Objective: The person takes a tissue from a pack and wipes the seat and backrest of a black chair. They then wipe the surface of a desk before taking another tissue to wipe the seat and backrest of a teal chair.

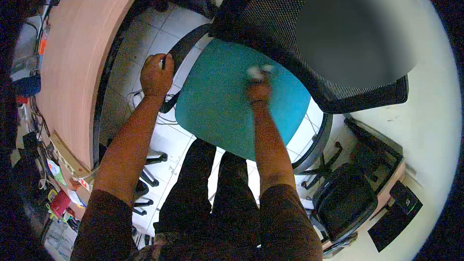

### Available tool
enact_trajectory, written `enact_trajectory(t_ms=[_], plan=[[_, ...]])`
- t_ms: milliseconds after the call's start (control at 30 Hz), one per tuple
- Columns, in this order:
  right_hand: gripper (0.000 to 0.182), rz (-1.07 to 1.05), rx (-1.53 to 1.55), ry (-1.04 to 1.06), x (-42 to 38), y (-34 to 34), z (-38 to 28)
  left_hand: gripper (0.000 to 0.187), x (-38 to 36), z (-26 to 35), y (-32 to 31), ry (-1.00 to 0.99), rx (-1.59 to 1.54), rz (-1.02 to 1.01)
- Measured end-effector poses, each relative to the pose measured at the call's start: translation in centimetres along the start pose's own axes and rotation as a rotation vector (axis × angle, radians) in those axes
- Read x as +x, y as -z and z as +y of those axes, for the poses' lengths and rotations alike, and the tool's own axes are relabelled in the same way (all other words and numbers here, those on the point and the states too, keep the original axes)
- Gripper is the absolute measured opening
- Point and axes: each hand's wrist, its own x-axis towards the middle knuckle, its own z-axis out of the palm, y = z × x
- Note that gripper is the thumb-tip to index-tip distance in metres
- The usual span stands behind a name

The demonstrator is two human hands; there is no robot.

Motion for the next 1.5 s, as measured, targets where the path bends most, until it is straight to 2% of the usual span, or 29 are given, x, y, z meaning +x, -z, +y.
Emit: enact_trajectory(t_ms=[33, 100, 133, 167, 233, 267, 300, 333, 400, 433, 467, 533, 600, 667, 700, 767, 900, 1000, 1033, 1067, 1133, 1167, 1200, 1233, 1267, 1367, 1433, 1500], plan=[[0.029, -0.154, -0.09, 0.178, -1.2, -1.9, -3.6, 0.034, 0.1, 0.1, 0.1, -0.006, 0.013, 0.004], [0.026, -0.764, -0.022, 0.48, -6.6, -5.0, -8.0, 0.035, 0.2, 0.3, 0.1, 0.01, 0.026, 0.002], [0.026, -1.082, 0.063, 0.564, -9.2, -6.5, -10.3, 0.035, 0.3, 0.3, 0.0, 0.017, 0.017, 0.008], [0.027, -1.407, -0.015, 0.425, -9.6, -3.0, -13.3, 0.035, 0.3, 0.3, 0.0, 0.026, 0.008, 0.008], [0.03, -1.508, 0.115, 0.285, -11.1, 1.2, -14.9, 0.035, 0.3, 0.5, 0.2, 0.034, 0.012, -0.014], [0.032, -1.28, 0.312, 0.302, -11.7, 1.4, -12.0, 0.035, 0.4, 0.5, 0.3, 0.048, 0.01, -0.025], [0.032, -0.841, 0.369, 0.335, -11.2, 2.0, -7.7, 0.035, 0.5, 0.5, 0.3, 0.057, 0.016, -0.021], [0.03, -0.495, -0.143, 0.521, -9.6, 3.2, -4.2, 0.034, 0.5, 0.5, 0.3, 0.053, 0.005, -0.017], [0.023, 0.103, -0.154, 0.298, -6.6, 5.1, 9.0, 0.033, 0.4, 0.5, 0.4, 0.027, -0.001, -0.013], [0.02, 0.339, -0.37, 0.174, -5.7, 7.2, 14.0, 0.033, 0.4, 0.4, 0.4, 0.03, 0.005, -0.014], [0.02, 0.335, -0.367, 0.172, -5.7, 7.7, 13.5, 0.033, 0.4, 0.3, 0.3, 0.02, 0.014, -0.013], [0.034, 0.045, -0.47, -0.254, -4.1, 10.1, 10.8, 0.033, 0.5, 0.3, 0.0, 0.003, 0.021, -0.007], [0.04, 0.415, -0.604, 0.3, -5.8, 3.1, 12.8, 0.032, 0.5, -0.1, -0.4, 0.002, 0.023, 0.016], [0.036, -0.078, -0.278, 0.221, -10.6, -2.0, 3.7, 0.033, 0.3, -0.3, -0.4, -0.001, 0.031, 0.015], [0.034, -0.317, -0.145, 0.263, -14.0, -4.6, -0.2, 0.033, 0.4, -0.2, -0.5, -0.003, 0.034, 0.026], [0.03, -0.755, 0.224, 0.533, -21.2, -9.7, -3.7, 0.033, 0.5, 0.4, -0.2, 0.013, 0.038, 0.027], [0.022, -0.873, 0.469, 0.461, -18.7, -5.1, -7.3, 0.034, 0.5, 0.5, 0.1, 0.037, 0.032, 0.003], [0.024, -0.149, 0.355, 0.303, -12.0, 0.5, -8.1, 0.033, 0.4, 0.0, -0.2, 0.042, 0.042, -0.004], [0.033, -0.073, 0.638, -0.193, -9.0, -2.1, -4.5, 0.033, 0.6, 0.1, -0.2, 0.035, 0.037, 0.003], [0.033, -0.076, 0.642, -0.188, -6.2, -1.3, -3.9, 0.033, 0.6, 0.3, -0.1, 0.037, 0.04, 0.008], [0.037, 0.502, 1.529, -0.514, -1.5, 0.8, -4.4, 0.033, 0.6, 0.9, 0.0, 0.082, 0.068, 0.006], [0.037, 0.504, 1.533, -0.513, -0.2, -2.5, -3.2, 0.033, 0.6, 0.8, -0.1, 0.078, 0.069, 0.008], [0.04, 0.309, 0.955, -0.284, 0.3, -8.4, -0.8, 0.033, 0.7, 0.5, -0.3, 0.062, 0.063, 0.017], [0.039, 0.184, 0.472, -0.119, -0.6, -8.2, -3.9, 0.033, 0.7, 0.2, -0.5, 0.046, 0.058, 0.019], [0.039, 0.033, 0.153, 0.07, -3.0, -8.3, -7.3, 0.033, 0.8, 0.1, -0.5, 0.04, 0.061, 0.014], [0.038, -0.565, -0.114, 0.523, -14.4, -9.2, -13.0, 0.034, 0.8, 0.2, -0.6, 0.071, 0.076, 0.001], [0.038, -0.662, -0.177, 0.834, -21.2, -6.2, -12.9, 0.034, 0.7, 0.4, -0.6, 0.095, 0.057, -0.001], [0.041, -0.749, -0.078, 0.708, -20.8, -0.4, -11.3, 0.034, 1.0, 0.1, -0.7, 0.08, 0.046, 0.012]])
